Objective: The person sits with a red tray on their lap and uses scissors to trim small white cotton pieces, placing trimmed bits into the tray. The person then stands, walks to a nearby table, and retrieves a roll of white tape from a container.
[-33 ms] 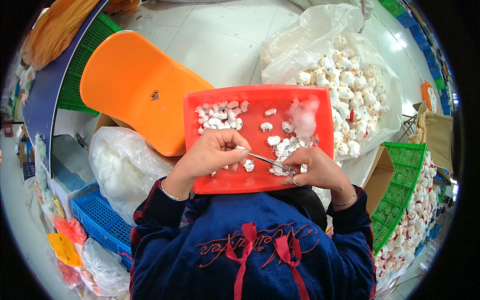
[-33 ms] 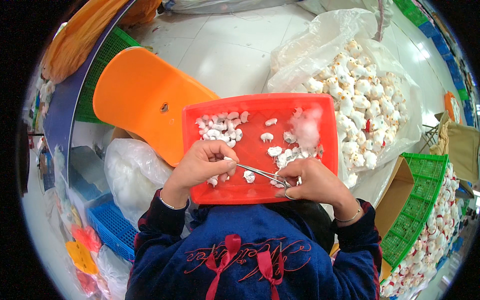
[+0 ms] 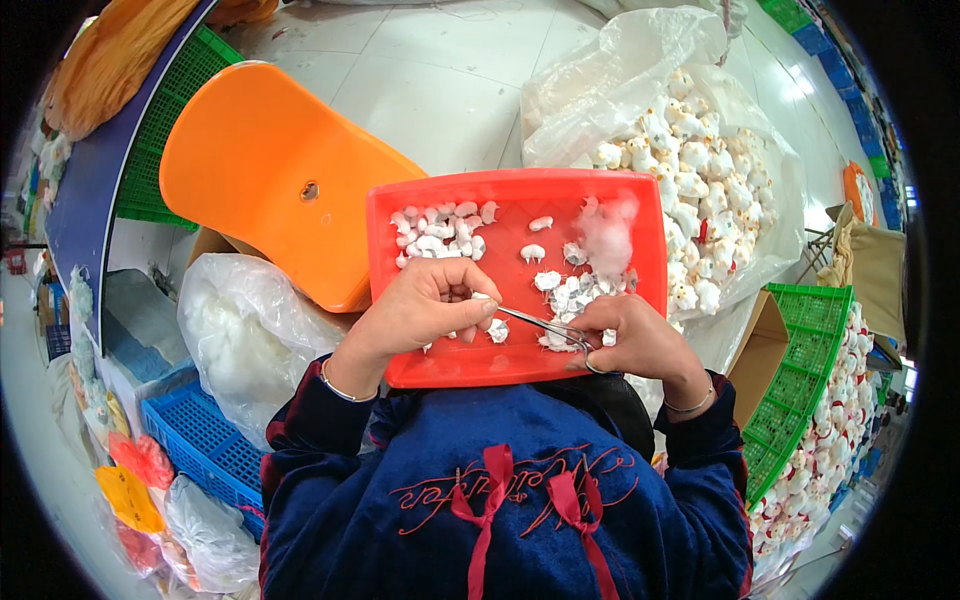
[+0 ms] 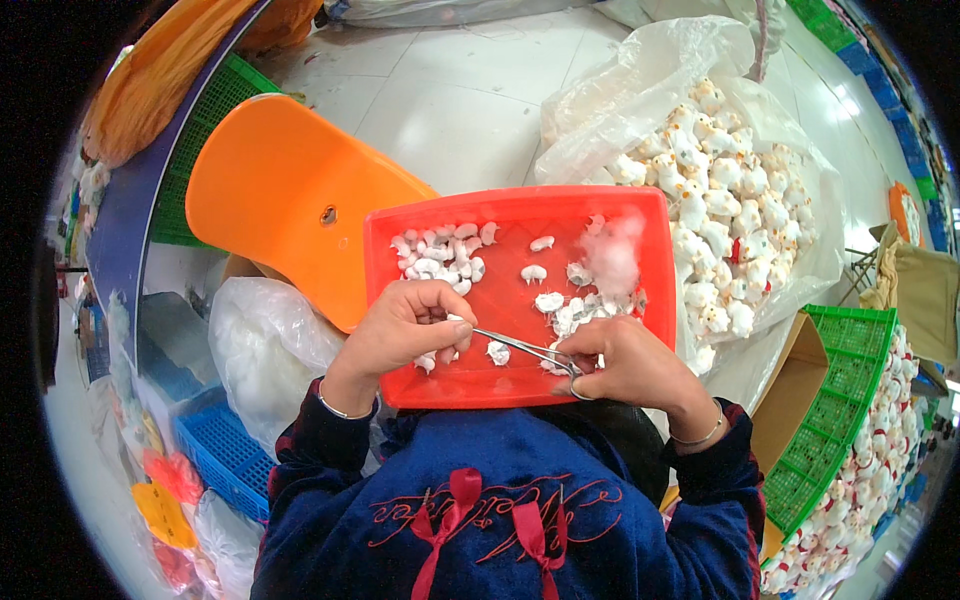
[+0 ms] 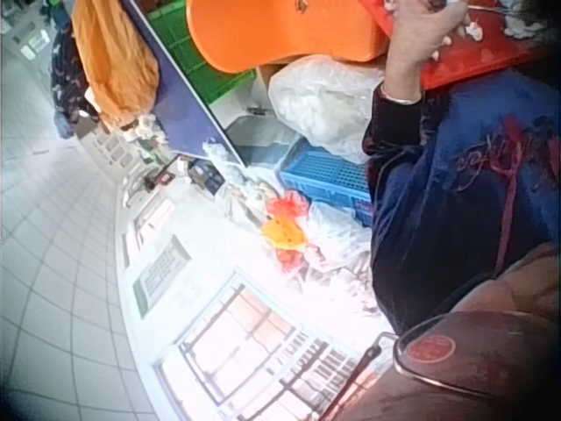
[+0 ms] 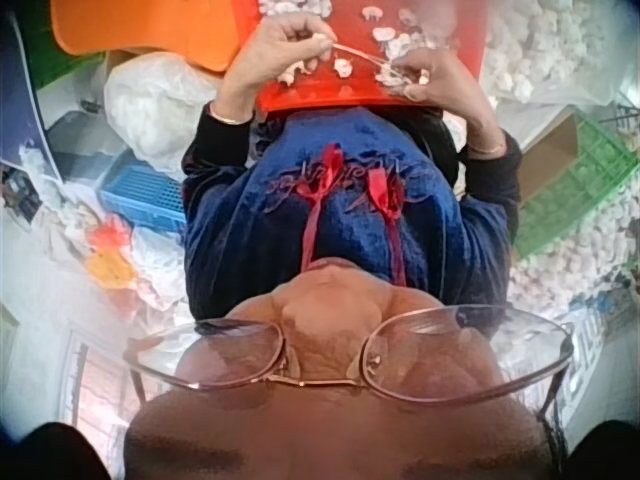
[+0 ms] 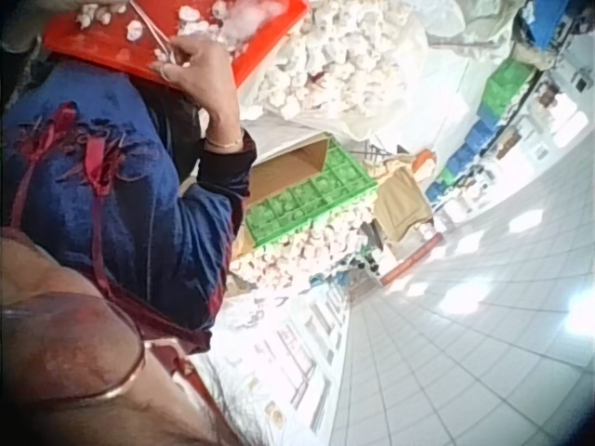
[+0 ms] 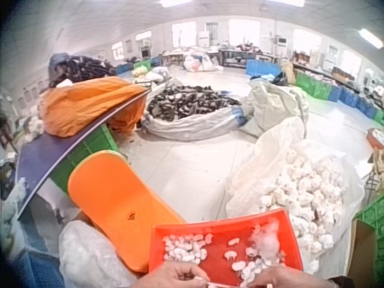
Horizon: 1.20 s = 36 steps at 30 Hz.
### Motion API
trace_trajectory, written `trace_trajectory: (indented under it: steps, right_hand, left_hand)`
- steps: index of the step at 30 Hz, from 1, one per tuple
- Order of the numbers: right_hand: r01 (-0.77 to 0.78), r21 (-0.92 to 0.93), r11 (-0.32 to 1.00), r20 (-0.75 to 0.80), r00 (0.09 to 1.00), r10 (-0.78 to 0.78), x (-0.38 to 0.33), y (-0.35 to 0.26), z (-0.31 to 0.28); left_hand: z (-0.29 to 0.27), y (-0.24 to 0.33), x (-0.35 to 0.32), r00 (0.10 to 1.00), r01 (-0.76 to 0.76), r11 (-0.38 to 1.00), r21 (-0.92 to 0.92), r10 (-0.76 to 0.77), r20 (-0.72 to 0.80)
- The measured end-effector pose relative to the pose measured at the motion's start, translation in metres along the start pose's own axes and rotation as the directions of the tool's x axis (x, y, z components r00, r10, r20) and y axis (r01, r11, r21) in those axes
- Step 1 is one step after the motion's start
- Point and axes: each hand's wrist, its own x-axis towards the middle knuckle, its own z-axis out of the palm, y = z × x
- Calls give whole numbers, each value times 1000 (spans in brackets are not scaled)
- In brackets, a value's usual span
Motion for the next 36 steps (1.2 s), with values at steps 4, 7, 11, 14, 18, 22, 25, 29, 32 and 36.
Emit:
trace_trajectory:
  steps: [4, 7, 11, 14, 18, 22, 25, 29, 32, 36]
  right_hand:
    - [-29, 49, 998, 4, 1000, 29, -5, 2, 0]
    - [-114, 95, 989, -9, 993, 115, -10, 4, -2]
    - [-197, 91, 976, -59, 977, 203, -22, 15, -16]
    - [-150, 68, 986, 9, 989, 149, -11, 10, -16]
    - [-221, 101, 970, 105, 972, 211, -5, 5, -16]
    - [-211, 133, 968, 117, 973, 196, -9, 6, -17]
    - [-169, 139, 976, 112, 982, 154, -13, 9, -18]
    - [-222, 120, 968, 123, 970, 207, -12, 5, -21]
    - [-236, 122, 964, 116, 968, 222, -11, 6, -20]
    - [-261, 144, 954, 128, 961, 244, -9, 4, -18]
  left_hand:
    - [1, 4, -3, 1000, 28, 999, 15, -28, -8]
    - [-20, -10, -6, 979, -97, 995, 0, 96, -180]
    - [-41, -15, -12, 957, -187, 976, 110, 206, -205]
    - [1, -1, 2, 947, -288, 878, 382, 319, -21]
    - [17, -5, 22, 899, -435, 762, 479, 395, 189]
    - [10, 0, 23, 975, -220, 847, 485, 174, 139]
    - [6, 14, 13, 987, -139, 908, 396, 95, 129]
    - [9, 4, 18, 980, -179, 942, 284, 147, 132]
    - [16, 6, 20, 991, -98, 941, 324, 65, 113]
    - [8, -3, 22, 995, -93, 943, 319, 76, 65]
